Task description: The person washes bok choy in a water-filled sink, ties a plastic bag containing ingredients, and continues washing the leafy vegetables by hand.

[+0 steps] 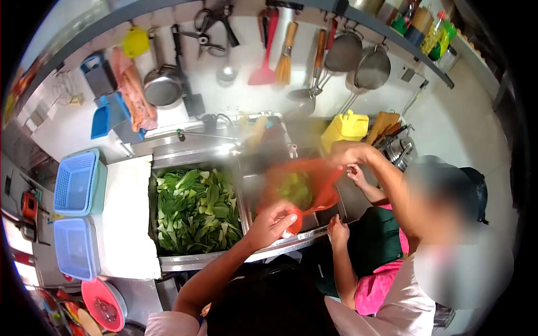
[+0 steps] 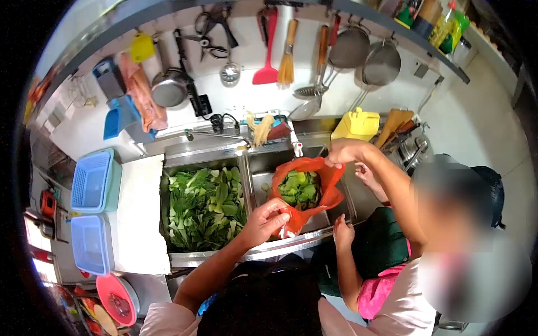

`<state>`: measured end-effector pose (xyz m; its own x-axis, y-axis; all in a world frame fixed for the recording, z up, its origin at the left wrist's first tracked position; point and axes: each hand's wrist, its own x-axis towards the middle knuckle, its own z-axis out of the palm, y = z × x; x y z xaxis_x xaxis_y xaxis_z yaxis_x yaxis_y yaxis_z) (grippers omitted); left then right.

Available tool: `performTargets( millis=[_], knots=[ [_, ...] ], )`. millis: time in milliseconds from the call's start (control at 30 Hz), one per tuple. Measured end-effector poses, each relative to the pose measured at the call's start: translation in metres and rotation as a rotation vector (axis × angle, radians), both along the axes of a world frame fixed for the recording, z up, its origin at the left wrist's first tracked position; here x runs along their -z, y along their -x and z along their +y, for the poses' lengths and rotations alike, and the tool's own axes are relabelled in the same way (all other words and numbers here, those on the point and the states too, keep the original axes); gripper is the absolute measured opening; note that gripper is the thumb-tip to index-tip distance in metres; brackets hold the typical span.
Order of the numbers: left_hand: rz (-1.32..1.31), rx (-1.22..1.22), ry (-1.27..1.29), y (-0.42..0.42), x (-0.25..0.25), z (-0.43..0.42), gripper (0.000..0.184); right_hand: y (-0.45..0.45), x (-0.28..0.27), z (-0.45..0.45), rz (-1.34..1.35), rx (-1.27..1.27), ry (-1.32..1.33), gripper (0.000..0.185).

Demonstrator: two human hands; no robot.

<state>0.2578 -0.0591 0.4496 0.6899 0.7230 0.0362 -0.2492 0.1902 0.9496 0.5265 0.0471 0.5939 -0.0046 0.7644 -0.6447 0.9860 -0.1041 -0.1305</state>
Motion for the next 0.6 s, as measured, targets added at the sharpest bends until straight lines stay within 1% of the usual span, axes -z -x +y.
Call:
performTargets(
  millis=[33, 67, 133, 167, 200, 267, 300, 367, 400, 467, 533, 600],
  knots=[
    [-0.020, -0.030, -0.112, 0.012, -0.012, -0.003, 0.009, 0.006, -0.008, -0.007, 0.026, 0.007, 0.003, 0.028],
    [-0.042, -0.117, -0.225, 0.019, -0.015, -0.007, 0.008, 0.013, -0.012, -0.012, 0.063, -0.004, -0.059, 0.029],
    [-0.134, -0.114, -0.078, 0.041, -0.038, -0.014, 0.008, 0.025, -0.015, -0.022, 0.141, -0.017, -0.183, 0.030],
    [-0.103, -0.201, -0.248, 0.045, -0.035, -0.011, 0.007, 0.030, -0.018, -0.024, 0.174, -0.055, -0.271, 0.032],
    [-0.141, -0.231, -0.280, 0.050, -0.040, -0.013, 0.006, 0.036, -0.022, -0.027, 0.226, -0.026, -0.326, 0.032],
    [-0.217, -0.260, -0.240, 0.056, -0.052, -0.014, 0.005, 0.047, -0.030, -0.035, 0.332, 0.033, -0.437, 0.033],
    [-0.258, -0.213, -0.217, 0.064, -0.070, -0.015, 0.004, 0.056, -0.038, -0.043, 0.376, 0.080, -0.465, 0.031],
    [-0.309, -0.250, -0.339, 0.076, -0.107, -0.024, 0.004, 0.082, -0.070, -0.064, 0.467, 0.172, -0.524, 0.028],
    [-0.325, -0.274, -0.386, 0.085, -0.123, -0.032, 0.004, 0.094, -0.084, -0.076, 0.514, 0.225, -0.545, 0.027],
    [-0.243, -0.490, -0.454, 0.107, -0.158, -0.049, 0.010, 0.113, -0.106, -0.097, 0.691, 0.179, -0.499, 0.028],
    [-0.320, -0.539, -0.625, 0.136, -0.186, -0.067, 0.014, 0.153, -0.128, -0.132, 0.913, 0.107, -0.514, 0.030],
    [-0.413, -0.505, -0.590, 0.153, -0.206, -0.095, 0.012, 0.194, -0.145, -0.176, 1.009, 0.084, -0.419, 0.032]
  ],
)
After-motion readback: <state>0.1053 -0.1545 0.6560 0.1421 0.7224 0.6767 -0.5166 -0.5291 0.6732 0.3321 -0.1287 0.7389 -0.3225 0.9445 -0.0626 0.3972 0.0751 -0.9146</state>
